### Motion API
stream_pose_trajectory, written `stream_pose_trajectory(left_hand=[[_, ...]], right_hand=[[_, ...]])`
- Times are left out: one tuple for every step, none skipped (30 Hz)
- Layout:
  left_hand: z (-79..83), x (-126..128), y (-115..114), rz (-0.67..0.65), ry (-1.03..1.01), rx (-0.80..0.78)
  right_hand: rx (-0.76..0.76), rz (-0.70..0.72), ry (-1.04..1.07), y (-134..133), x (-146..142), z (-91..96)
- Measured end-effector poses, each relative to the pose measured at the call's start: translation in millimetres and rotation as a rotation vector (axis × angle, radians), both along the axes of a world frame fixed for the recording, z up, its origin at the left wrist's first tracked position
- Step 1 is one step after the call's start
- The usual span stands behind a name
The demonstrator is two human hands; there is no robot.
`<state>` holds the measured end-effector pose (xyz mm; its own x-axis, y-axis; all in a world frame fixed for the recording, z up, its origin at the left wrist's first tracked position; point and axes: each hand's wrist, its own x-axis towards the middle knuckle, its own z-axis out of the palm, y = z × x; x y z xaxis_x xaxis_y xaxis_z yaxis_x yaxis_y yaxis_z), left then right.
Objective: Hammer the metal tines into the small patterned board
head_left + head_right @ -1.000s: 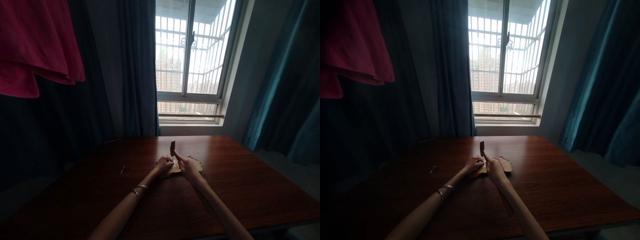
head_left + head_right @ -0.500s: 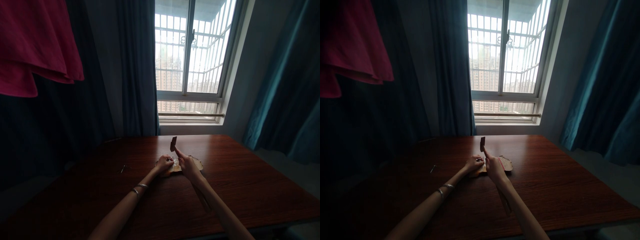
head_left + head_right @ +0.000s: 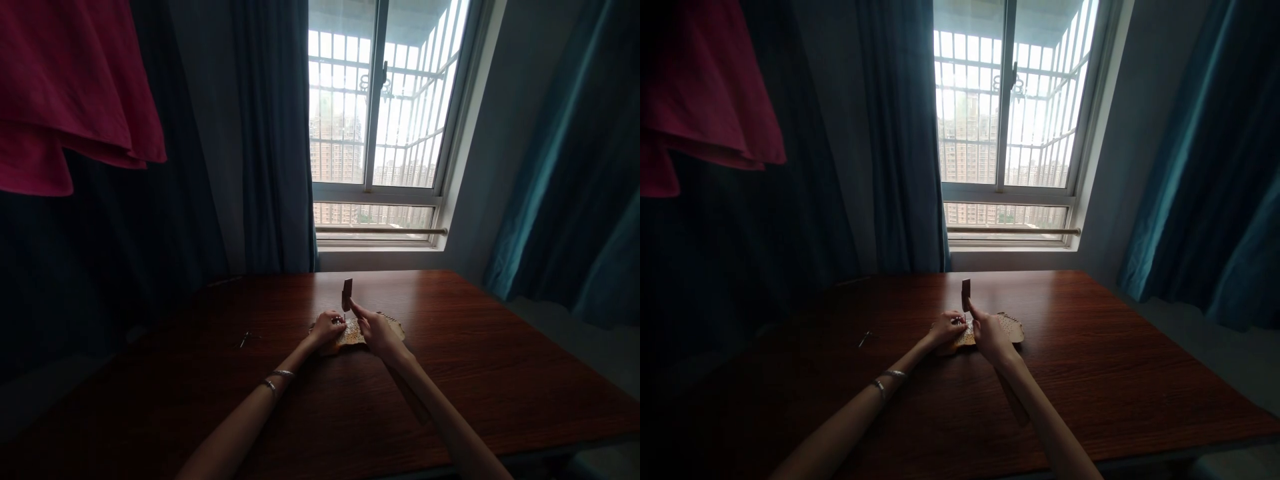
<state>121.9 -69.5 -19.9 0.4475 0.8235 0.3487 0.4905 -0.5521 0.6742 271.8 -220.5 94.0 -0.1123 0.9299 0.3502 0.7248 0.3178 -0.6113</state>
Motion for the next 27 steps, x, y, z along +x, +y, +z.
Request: stream_pose_trajectory(left_hand=[[-0.4, -0.1, 0.3, -0.006, 0.0, 0.009], [-0.9, 0.0, 0.7, -0.012, 0.0, 0.015], [-1.4, 0.1, 1.1, -0.015, -0.001, 0.017], [-1.9, 0.3, 1.5, -0.015, 0.0, 0.017], [-2.3, 0.5, 1.9, -0.012, -0.002, 0.015], [-2.6, 0.8, 2.1, -0.01, -0.001, 0.01], [-2.7, 1.0, 2.1, -0.006, -0.001, 0.004], [-2.6, 1.1, 2.0, -0.004, -0.002, -0.002], [-2.4, 1.2, 1.8, -0.002, -0.003, -0.005], [-2.0, 1.0, 1.5, 0.001, -0.004, -0.006], [-1.6, 0.8, 1.1, 0.002, -0.003, -0.003], [-1.2, 0.5, 0.8, -0.001, -0.001, 0.003], [-0.8, 0.1, 0.6, -0.007, 0.0, 0.011], [-0.7, -0.2, 0.5, -0.013, 0.002, 0.017], [-0.7, -0.4, 0.5, -0.018, 0.002, 0.021], [-0.9, -0.5, 0.6, -0.02, 0.001, 0.022], [-1.2, -0.4, 0.9, -0.017, -0.001, 0.02], [-1.7, -0.3, 1.2, -0.012, -0.005, 0.018], [-2.3, -0.1, 1.5, -0.007, -0.009, 0.016], [-2.9, 0.1, 1.9, -0.005, -0.011, 0.016], [-3.5, 0.3, 2.3, -0.006, -0.012, 0.018], [-4.2, 0.4, 2.8, -0.009, -0.012, 0.022], [-4.9, 0.4, 3.4, -0.012, -0.012, 0.027], [-5.6, 0.4, 4.0, -0.015, -0.012, 0.031], [-6.2, 0.3, 4.7, -0.017, -0.012, 0.032], [-6.8, 0.3, 5.3, -0.018, -0.012, 0.031], [-7.2, 0.2, 5.7, -0.016, -0.011, 0.026]], right_hand=[[0.013, -0.011, 0.004, -0.2, 0.4, 1.2], [0.032, -0.027, 0.011, -0.3, 0.5, 2.2], [0.05, -0.039, 0.018, -0.5, 0.5, 2.9], [0.062, -0.045, 0.024, -0.6, 0.3, 3.1], [0.063, -0.044, 0.027, -0.6, 0.2, 2.9], [0.053, -0.033, 0.027, -0.6, 0.2, 2.2], [0.038, -0.015, 0.024, -0.5, 0.3, 1.3], [0.023, 0.002, 0.02, -0.2, 0.5, 0.3], [0.011, 0.014, 0.016, 0.1, 0.7, -0.7], [0.006, 0.016, 0.016, 0.5, 0.8, -1.4], [0.011, 0.007, 0.019, 0.8, 0.8, -2.0], [0.026, -0.013, 0.027, 1.0, 0.5, -2.3], [0.045, -0.038, 0.037, 1.2, 0.1, -2.4], [0.063, -0.058, 0.047, 1.1, -0.4, -2.4], [0.073, -0.072, 0.051, 0.9, -0.9, -2.2], [0.068, -0.073, 0.047, 0.5, -1.4, -2.1], [0.051, -0.06, 0.037, 0.0, -1.8, -1.8], [0.027, -0.039, 0.023, -0.6, -2.2, -1.5], [0.006, -0.019, 0.011, -1.1, -2.5, -1.2], [-0.003, -0.007, 0.005, -1.5, -3.0, -0.9], [-0.001, -0.007, 0.006, -1.8, -3.6, -0.7], [0.012, -0.018, 0.015, -1.9, -4.3, -0.6], [0.032, -0.032, 0.027, -1.7, -4.9, -0.7], [0.056, -0.042, 0.039, -1.2, -5.5, -1.0], [0.076, -0.043, 0.049, -0.5, -5.7, -1.6], [0.086, -0.035, 0.053, 0.4, -5.6, -2.3], [0.085, -0.019, 0.049, 1.4, -5.2, -3.2]])
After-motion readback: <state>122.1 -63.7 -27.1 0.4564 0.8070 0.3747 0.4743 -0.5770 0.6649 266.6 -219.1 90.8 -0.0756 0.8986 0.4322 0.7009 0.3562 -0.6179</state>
